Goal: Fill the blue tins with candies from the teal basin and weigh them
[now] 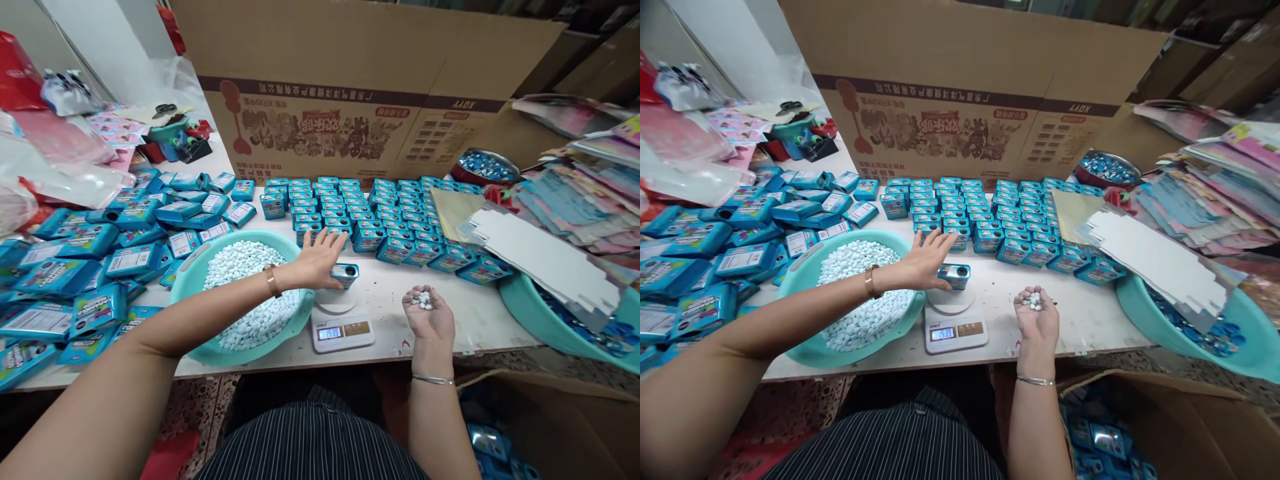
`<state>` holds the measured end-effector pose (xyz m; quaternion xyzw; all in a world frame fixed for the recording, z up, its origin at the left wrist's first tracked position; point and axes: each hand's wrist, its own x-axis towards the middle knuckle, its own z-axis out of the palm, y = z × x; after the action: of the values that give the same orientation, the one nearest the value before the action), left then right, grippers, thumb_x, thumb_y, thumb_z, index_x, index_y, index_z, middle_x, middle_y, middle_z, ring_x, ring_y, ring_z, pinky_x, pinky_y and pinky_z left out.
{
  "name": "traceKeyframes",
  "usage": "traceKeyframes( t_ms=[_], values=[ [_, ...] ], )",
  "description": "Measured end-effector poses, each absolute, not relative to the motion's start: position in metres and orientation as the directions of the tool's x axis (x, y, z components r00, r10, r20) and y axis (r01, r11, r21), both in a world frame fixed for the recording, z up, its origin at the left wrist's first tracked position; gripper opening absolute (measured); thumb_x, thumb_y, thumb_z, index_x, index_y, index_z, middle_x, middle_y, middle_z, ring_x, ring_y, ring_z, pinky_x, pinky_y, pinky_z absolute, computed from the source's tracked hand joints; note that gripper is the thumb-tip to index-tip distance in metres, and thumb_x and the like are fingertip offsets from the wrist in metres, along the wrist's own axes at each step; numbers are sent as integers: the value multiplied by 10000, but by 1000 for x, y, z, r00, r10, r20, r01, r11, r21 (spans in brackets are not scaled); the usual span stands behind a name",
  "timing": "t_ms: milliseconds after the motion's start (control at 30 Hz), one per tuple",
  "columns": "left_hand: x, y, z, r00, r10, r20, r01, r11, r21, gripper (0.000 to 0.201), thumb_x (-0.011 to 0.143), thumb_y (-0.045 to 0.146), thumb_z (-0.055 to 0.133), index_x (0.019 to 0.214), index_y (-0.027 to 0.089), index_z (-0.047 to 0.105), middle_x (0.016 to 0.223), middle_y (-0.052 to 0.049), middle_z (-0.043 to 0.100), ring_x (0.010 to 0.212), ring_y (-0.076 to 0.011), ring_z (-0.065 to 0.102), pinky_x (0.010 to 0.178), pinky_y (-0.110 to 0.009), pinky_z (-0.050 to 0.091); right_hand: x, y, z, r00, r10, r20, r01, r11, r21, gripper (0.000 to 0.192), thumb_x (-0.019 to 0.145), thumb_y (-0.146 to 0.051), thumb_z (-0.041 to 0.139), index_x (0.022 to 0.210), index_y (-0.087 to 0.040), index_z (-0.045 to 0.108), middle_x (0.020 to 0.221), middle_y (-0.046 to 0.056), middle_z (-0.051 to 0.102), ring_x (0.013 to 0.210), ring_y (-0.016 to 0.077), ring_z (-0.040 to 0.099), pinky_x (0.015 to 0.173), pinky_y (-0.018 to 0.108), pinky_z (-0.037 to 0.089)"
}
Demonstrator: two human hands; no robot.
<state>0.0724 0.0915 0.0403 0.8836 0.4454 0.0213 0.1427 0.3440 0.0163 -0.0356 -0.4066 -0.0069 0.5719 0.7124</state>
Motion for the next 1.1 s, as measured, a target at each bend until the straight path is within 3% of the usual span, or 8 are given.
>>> traceKeyframes(
  t_ms=[200, 300, 400, 500, 633, 767, 1000, 1100],
  values=[
    [79, 94, 35, 619, 779, -102, 775, -585, 241, 1160, 712, 526, 755, 1560, 185, 41, 1609, -241, 239, 1500, -456, 120, 1148, -702, 50, 336, 19, -31, 374, 794, -479, -814, 34, -579, 209, 897, -291, 604, 747, -193, 497, 628, -48, 523, 542, 84, 543, 499, 197, 478],
    [86, 93, 28, 628, 773, -95, 773, -603, 198, 1060, 696, 481, 780, 1524, 141, 210, 1534, -246, 381, 1458, -458, 240, 1142, -702, 103, 329, 23, -28, 368, 791, -489, -825, 35, -564, 292, 930, -335, 577, 711, -196, 443, 577, -65, 476, 473, 63, 488, 454, 164, 427],
    [92, 92, 22, 678, 728, -96, 732, -659, 175, 576, 773, 357, 713, 1283, 153, 540, 1275, -185, 636, 1265, -398, 510, 1138, -678, 162, 325, 27, -28, 304, 834, -461, -827, -10, -563, 291, 902, -245, 602, 699, -200, 399, 545, -87, 432, 400, 36, 404, 404, 132, 356],
    [83, 102, 34, 697, 711, -90, 712, -674, 196, 234, 803, 250, 642, 1030, 193, 644, 1081, -107, 719, 1122, -333, 603, 1130, -635, 221, 330, 29, -30, 254, 850, -461, -849, -32, -527, 277, 837, -155, 620, 701, -203, 384, 541, -90, 422, 378, 30, 387, 379, 121, 341],
    [35, 137, 78, 539, 842, 37, 827, -537, 167, 293, 826, 322, 645, 1099, 218, 623, 1144, -82, 705, 1133, -306, 601, 1082, -529, 344, 342, 29, -31, 278, 860, -428, -853, 16, -521, 281, 776, -94, 614, 703, -211, 369, 560, -82, 430, 384, 40, 407, 366, 125, 352],
    [-29, 187, 100, 351, 933, 80, 931, -357, 83, 289, 839, 288, 607, 1111, 193, 611, 1125, -122, 683, 1089, -313, 608, 912, -419, 470, 344, 31, -30, 286, 820, -496, -879, 18, -477, 215, 820, -79, 512, 720, -220, 385, 559, -68, 422, 373, 58, 395, 344, 142, 360],
    [-74, 235, 38, 366, 930, 11, 928, -366, 63, 262, 741, 126, 650, 997, 181, 630, 1174, -136, 614, 1110, -277, 590, 901, -345, 487, 340, 41, -54, 240, 829, -505, -891, -18, -454, 207, 793, -89, 531, 738, -230, 389, 583, -58, 412, 378, 63, 388, 331, 153, 379],
    [-72, 239, 19, 338, 940, 37, 935, -340, 98, 401, 732, 127, 679, 1122, 168, 594, 1230, -148, 589, 1186, -280, 545, 964, -352, 465, 338, 45, -51, 244, 822, -514, -891, -19, -454, 198, 794, -100, 536, 746, -231, 395, 580, -52, 419, 373, 67, 394, 320, 156, 375]
  ],
)
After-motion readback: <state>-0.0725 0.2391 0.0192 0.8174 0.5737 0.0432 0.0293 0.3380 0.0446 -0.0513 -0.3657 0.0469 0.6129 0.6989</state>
